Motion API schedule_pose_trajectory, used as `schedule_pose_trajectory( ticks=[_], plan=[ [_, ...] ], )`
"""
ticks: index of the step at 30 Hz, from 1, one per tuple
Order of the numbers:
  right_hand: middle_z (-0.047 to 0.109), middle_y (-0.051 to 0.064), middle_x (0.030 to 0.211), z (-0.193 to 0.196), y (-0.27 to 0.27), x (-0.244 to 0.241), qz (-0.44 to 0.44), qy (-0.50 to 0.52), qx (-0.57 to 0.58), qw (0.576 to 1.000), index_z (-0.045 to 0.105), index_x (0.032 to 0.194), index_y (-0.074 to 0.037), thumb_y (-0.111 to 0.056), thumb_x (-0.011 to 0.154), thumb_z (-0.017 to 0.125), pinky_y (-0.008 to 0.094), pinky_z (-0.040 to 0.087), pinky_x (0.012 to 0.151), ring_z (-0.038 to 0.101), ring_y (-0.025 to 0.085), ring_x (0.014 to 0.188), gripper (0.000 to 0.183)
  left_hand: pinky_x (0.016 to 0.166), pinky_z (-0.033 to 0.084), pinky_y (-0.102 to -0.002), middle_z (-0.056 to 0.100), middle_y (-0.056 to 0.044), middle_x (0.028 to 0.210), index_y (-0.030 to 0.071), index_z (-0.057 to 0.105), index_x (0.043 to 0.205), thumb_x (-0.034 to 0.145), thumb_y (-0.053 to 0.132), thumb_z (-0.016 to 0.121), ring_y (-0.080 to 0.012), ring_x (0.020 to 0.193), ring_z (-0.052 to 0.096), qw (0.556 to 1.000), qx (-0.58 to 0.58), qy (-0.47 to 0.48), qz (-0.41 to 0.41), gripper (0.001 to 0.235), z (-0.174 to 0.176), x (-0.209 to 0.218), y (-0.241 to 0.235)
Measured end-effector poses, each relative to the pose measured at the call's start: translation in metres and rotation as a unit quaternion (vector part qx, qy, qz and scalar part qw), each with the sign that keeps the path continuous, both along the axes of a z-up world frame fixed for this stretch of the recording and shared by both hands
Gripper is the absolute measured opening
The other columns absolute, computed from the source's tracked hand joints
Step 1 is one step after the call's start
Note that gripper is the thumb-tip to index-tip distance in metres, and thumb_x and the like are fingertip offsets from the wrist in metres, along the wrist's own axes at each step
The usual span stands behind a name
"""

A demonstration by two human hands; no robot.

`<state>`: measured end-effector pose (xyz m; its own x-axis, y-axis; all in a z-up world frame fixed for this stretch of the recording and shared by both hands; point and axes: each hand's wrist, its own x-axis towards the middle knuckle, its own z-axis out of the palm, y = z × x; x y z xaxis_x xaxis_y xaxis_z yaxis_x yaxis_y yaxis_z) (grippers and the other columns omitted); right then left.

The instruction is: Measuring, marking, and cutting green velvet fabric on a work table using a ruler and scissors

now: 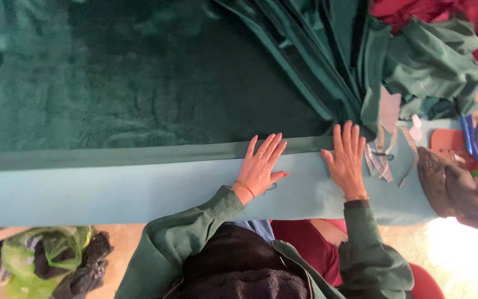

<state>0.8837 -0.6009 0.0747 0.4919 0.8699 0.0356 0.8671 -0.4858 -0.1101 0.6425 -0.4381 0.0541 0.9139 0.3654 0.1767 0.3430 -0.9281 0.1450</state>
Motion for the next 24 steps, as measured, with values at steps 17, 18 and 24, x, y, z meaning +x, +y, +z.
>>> schedule_pose_trajectory(
  ticks=[17, 18, 24],
  plan=[
    [0.002, 0.012, 0.175, 0.028, 0.145, -0.218, 0.259, 0.108, -0.015, 0.960, 0.017, 0.167, -0.016, -0.067, 0.097, 0.030, 0.054, 0.003, 0.127, -0.002, 0.034, 0.161, 0.087, 0.126, 0.012, -0.066, 0.022, -0.004, 0.173, 0.019, 0.028, 0.164, 0.093, 0.073, 0.052, -0.0211, 0.159, 0.022, 0.946, 0.003, -0.087, 0.312, 0.093, -0.006, -0.233, 0.118],
    [0.001, 0.011, 0.176, 0.027, 0.154, -0.230, 0.272, 0.111, -0.019, 0.956, 0.017, 0.167, -0.018, -0.068, 0.097, 0.029, 0.054, 0.003, 0.126, -0.003, 0.032, 0.161, 0.087, 0.124, 0.013, -0.067, 0.026, -0.005, 0.172, 0.018, 0.032, 0.163, 0.093, 0.073, 0.054, -0.0225, 0.157, 0.026, 0.937, 0.008, -0.105, 0.332, 0.092, -0.007, -0.252, 0.130],
    [0.002, 0.017, 0.174, 0.044, 0.196, -0.299, 0.326, 0.154, -0.030, 0.932, 0.015, 0.165, -0.012, -0.067, 0.098, 0.016, 0.059, 0.003, 0.125, -0.003, 0.039, 0.160, 0.086, 0.122, 0.011, -0.068, 0.024, -0.002, 0.172, 0.016, 0.035, 0.163, 0.098, 0.070, 0.051, -0.0229, 0.159, 0.022, 0.877, 0.009, -0.059, 0.477, 0.086, -0.009, -0.387, 0.213]
  ],
)
